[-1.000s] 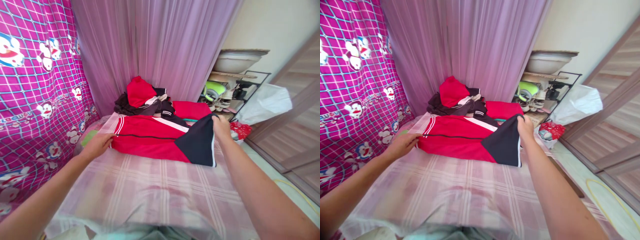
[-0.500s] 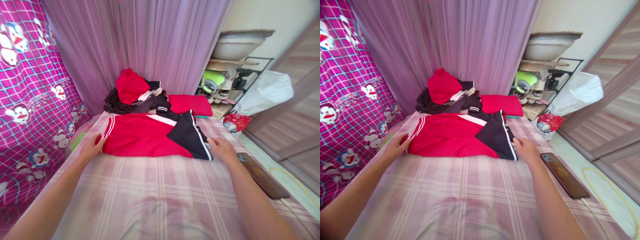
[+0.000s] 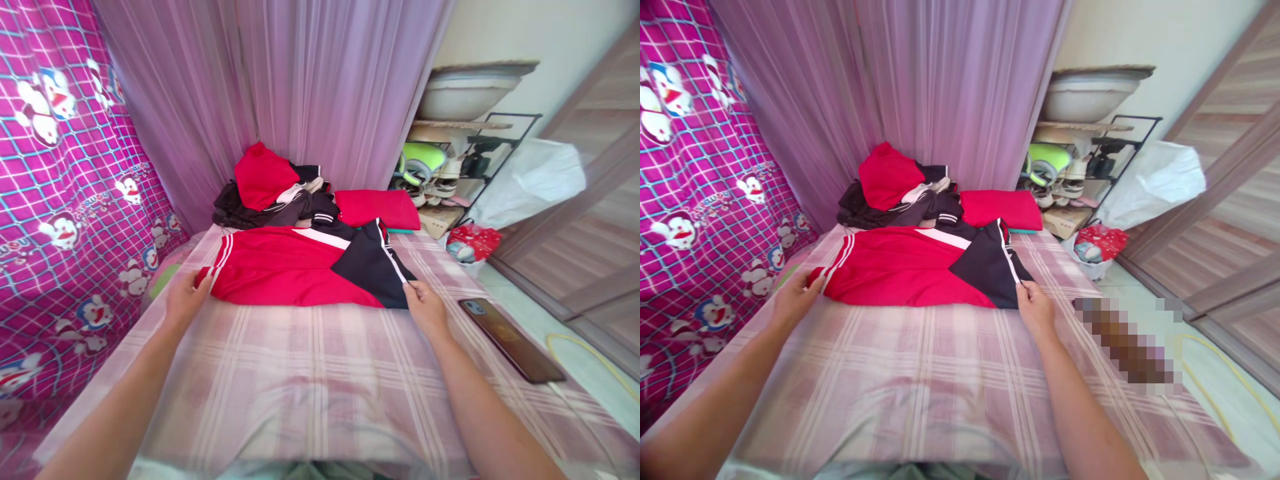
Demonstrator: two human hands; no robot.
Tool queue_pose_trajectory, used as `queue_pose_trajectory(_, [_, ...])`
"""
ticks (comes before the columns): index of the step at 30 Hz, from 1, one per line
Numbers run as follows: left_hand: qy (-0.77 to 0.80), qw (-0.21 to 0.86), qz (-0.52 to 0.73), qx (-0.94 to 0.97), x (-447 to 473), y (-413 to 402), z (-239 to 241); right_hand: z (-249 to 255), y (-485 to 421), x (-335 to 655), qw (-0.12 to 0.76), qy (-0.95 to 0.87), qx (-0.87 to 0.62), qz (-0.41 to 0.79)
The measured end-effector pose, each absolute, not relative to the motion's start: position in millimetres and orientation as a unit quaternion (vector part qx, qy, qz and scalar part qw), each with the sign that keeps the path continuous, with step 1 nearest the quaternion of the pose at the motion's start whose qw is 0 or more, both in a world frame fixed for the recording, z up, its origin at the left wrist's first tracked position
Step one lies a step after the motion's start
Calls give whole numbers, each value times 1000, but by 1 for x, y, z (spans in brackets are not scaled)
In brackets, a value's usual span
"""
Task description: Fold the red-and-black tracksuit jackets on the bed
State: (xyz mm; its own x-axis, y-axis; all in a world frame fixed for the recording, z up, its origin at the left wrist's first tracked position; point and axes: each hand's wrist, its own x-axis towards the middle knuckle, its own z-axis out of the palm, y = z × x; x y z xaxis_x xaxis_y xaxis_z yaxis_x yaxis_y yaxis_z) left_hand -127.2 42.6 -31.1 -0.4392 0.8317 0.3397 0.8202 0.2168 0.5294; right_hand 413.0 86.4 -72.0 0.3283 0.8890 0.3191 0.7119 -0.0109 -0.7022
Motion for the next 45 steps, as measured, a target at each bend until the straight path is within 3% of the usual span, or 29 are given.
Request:
queue_pose_trajectory(4, [757,12,376,534,-125,36,-25,-64,81,429,386,-566,-728,27])
queue_pose_trajectory(12, [792,26,296,533,-128,-8,-43,-67,46,429,175,-632,-753,-48])
queue_pose_trajectory(16, [793,76,296,527,-126,0,-36,-50,45,416,143,-631,-761,-48])
queue_pose_trajectory(21, [739,80,405,533,-128,6,-38,-41,42,422,158,-586,-793,-53])
queue_pose_trajectory(26, [787,77,308,529,-126,-3,-50,-53,37,434,99,-627,-771,-52])
queue_pose_trajectory(33, [702,-83,170,686,-121,4,-18,-34,46,400,227,-706,-657,-134])
queue_pose_trajectory(39, [629,-10,67,775,-109,29,-5,-36,64,354,214,-760,-613,-20])
queue_pose_trajectory(45, [659,18,51,750,-105,35,0,-61,69,358,230,-754,-615,19])
